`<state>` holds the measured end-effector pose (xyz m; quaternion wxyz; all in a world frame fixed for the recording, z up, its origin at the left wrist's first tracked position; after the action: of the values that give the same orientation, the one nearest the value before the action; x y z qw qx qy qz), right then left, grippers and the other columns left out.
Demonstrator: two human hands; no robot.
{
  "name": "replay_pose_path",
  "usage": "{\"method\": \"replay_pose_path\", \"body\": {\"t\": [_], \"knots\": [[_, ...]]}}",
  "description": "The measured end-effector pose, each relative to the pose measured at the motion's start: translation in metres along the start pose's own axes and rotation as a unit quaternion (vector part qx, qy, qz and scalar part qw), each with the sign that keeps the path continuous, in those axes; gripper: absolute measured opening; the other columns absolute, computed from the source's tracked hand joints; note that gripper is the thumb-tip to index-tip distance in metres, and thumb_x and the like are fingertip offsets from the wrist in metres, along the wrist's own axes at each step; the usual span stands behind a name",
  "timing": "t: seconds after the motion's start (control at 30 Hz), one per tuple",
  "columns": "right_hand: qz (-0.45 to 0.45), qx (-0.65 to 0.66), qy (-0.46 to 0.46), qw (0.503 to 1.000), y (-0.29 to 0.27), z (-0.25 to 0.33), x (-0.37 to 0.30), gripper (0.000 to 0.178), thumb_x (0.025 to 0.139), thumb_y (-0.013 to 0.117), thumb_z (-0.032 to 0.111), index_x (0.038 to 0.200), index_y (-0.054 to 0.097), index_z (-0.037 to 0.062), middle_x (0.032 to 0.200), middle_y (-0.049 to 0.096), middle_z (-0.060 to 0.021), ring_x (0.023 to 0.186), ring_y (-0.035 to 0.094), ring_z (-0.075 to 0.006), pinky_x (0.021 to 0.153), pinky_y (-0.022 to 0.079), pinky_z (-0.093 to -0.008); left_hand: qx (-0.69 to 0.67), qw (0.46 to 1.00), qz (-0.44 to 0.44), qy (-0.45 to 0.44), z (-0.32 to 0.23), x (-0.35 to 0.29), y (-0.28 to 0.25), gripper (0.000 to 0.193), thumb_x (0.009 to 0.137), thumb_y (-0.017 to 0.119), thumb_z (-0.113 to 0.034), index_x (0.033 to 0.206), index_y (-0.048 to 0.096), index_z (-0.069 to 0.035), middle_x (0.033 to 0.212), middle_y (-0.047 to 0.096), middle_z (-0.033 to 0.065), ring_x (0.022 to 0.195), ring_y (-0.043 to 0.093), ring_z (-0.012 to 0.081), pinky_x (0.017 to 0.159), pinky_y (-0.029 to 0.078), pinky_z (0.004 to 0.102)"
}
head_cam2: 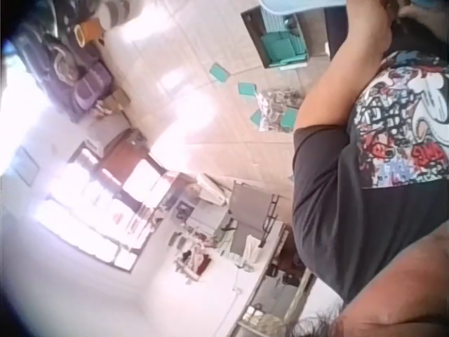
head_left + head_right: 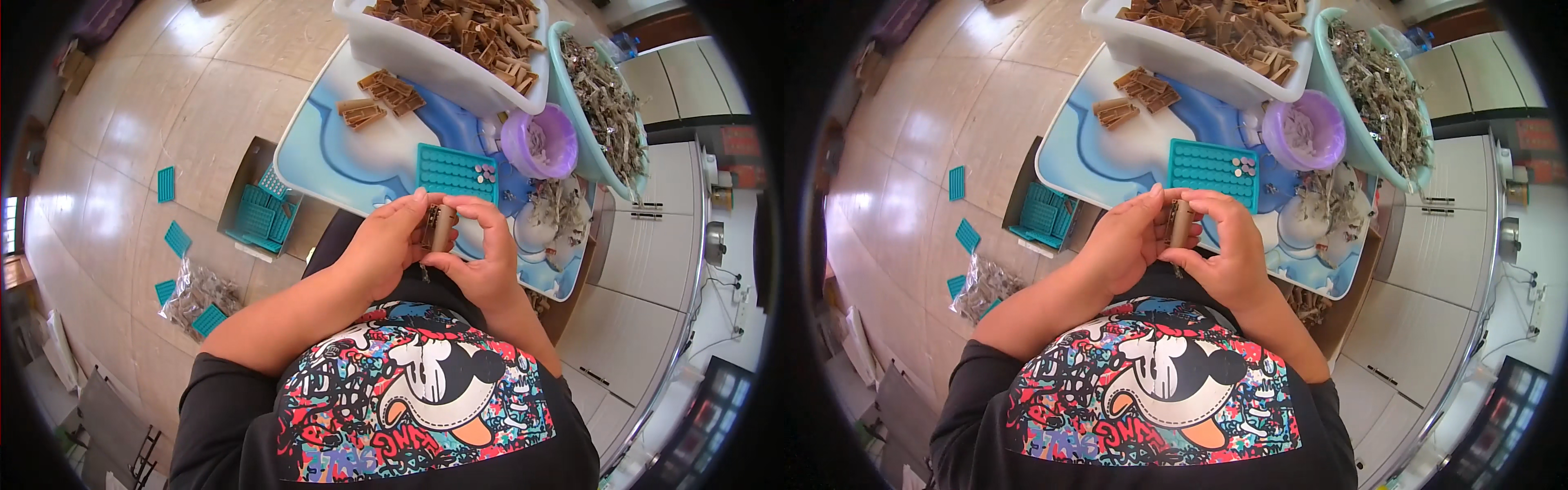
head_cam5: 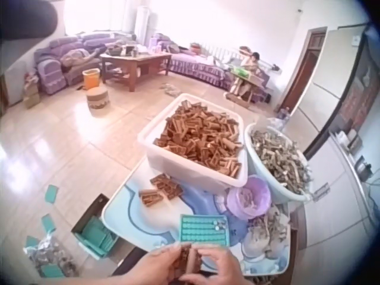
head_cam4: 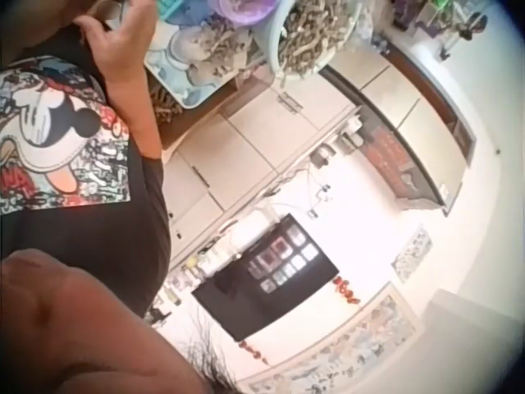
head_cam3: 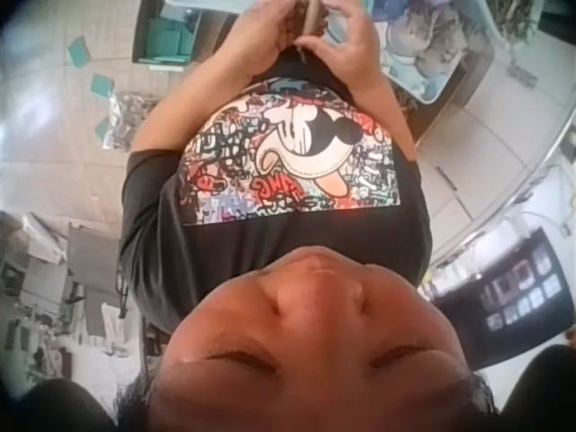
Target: The person assembles small plastic housings by hand, inserting metal pins and wires into them.
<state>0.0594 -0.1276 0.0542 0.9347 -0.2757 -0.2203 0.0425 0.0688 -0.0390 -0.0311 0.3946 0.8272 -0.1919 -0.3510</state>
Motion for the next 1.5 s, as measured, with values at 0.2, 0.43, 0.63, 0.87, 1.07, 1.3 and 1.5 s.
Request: {"method": "replay_pose_path", "body": {"t": [0.2,0.43,0.63,0.87,1.07,1.3,1.5], "knots": [[0.015,-0.010,-0.001,1.000,0.004,-0.003,0.000,0.059,0.059,0.083,0.016,0.107,0.049,0.0047,0.109,0.058,-0.0129,0.099,0.057,-0.0301,0.083,0.045,-0.0380,0.011,1.000,-0.016,0.004,-0.002,-0.002,0.002,0.041,0.097,0.038,-0.035,0.119,0.049,-0.001,0.100,0.059,0.0108,0.091,0.059,0.0216,0.083,0.049,0.0344],[0.026,-0.038,-0.016,0.999,0.010,-0.002,0.002,0.059,0.060,0.082,0.013,0.108,0.048,0.0047,0.109,0.058,-0.0144,0.099,0.057,-0.0297,0.085,0.045,-0.0374,0.085,0.995,0.033,0.032,-0.005,0.000,0.009,0.036,0.094,0.048,-0.020,0.123,0.047,0.001,0.099,0.059,0.0080,0.090,0.058,0.0151,0.082,0.048,0.0291],[0.014,0.007,0.054,0.998,-0.003,-0.011,0.006,0.045,0.071,0.075,0.019,0.107,0.056,0.0017,0.101,0.059,-0.0124,0.090,0.057,-0.0256,0.080,0.045,-0.0344,0.122,0.991,-0.004,0.053,-0.003,-0.002,0.002,0.053,0.088,0.055,-0.004,0.136,0.033,0.000,0.106,0.058,0.0108,0.094,0.056,0.0127,0.080,0.047,0.0248],[0.033,0.215,0.235,0.947,0.006,-0.055,-0.012,0.025,0.084,0.065,0.018,0.099,0.061,-0.0007,0.095,0.059,-0.0061,0.083,0.055,-0.0134,0.077,0.043,-0.0260,0.261,0.961,0.025,0.089,-0.013,-0.005,0.012,0.067,0.088,0.057,-0.009,0.140,0.016,0.001,0.106,0.057,0.0156,0.091,0.059,0.0169,0.077,0.049,0.0256],[-0.024,0.344,0.287,0.894,0.000,-0.060,-0.019,0.020,0.087,0.062,0.017,0.098,0.059,0.0007,0.091,0.060,-0.0025,0.086,0.054,-0.0086,0.080,0.042,-0.0233,0.198,0.980,-0.007,-0.020,-0.019,-0.008,0.015,0.059,0.091,0.056,-0.016,0.138,0.024,0.000,0.101,0.056,0.0098,0.073,0.061,0.0146,0.061,0.051,0.0248],[-0.053,0.376,0.249,0.891,-0.005,-0.057,-0.018,0.024,0.088,0.061,0.019,0.103,0.057,0.0008,0.093,0.060,-0.0028,0.086,0.054,-0.0082,0.082,0.041,-0.0224,0.437,0.897,0.018,0.056,-0.025,-0.007,0.018,0.024,0.085,0.062,-0.014,0.105,0.058,0.000,0.076,0.060,0.0054,0.062,0.056,0.0124,0.054,0.044,0.0249],[-0.017,0.314,0.224,0.922,-0.005,-0.044,-0.014,0.028,0.090,0.059,0.019,0.108,0.054,-0.0016,0.093,0.059,-0.0030,0.085,0.053,-0.0072,0.078,0.040,-0.0203,0.562,0.791,-0.013,0.243,-0.048,-0.021,0.036,0.016,0.080,0.065,-0.012,0.091,0.060,-0.001,0.076,0.060,0.0158,0.065,0.058,0.0291,0.059,0.044,0.0351]]}}
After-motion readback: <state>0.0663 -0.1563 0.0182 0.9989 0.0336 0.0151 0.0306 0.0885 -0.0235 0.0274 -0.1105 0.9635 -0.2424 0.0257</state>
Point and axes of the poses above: each hand's wrist, its own x-axis towards the middle knuckle, its own y-axis out of the palm, z = x × y, the point moved 9 cm from there along x, towards the middle knuckle
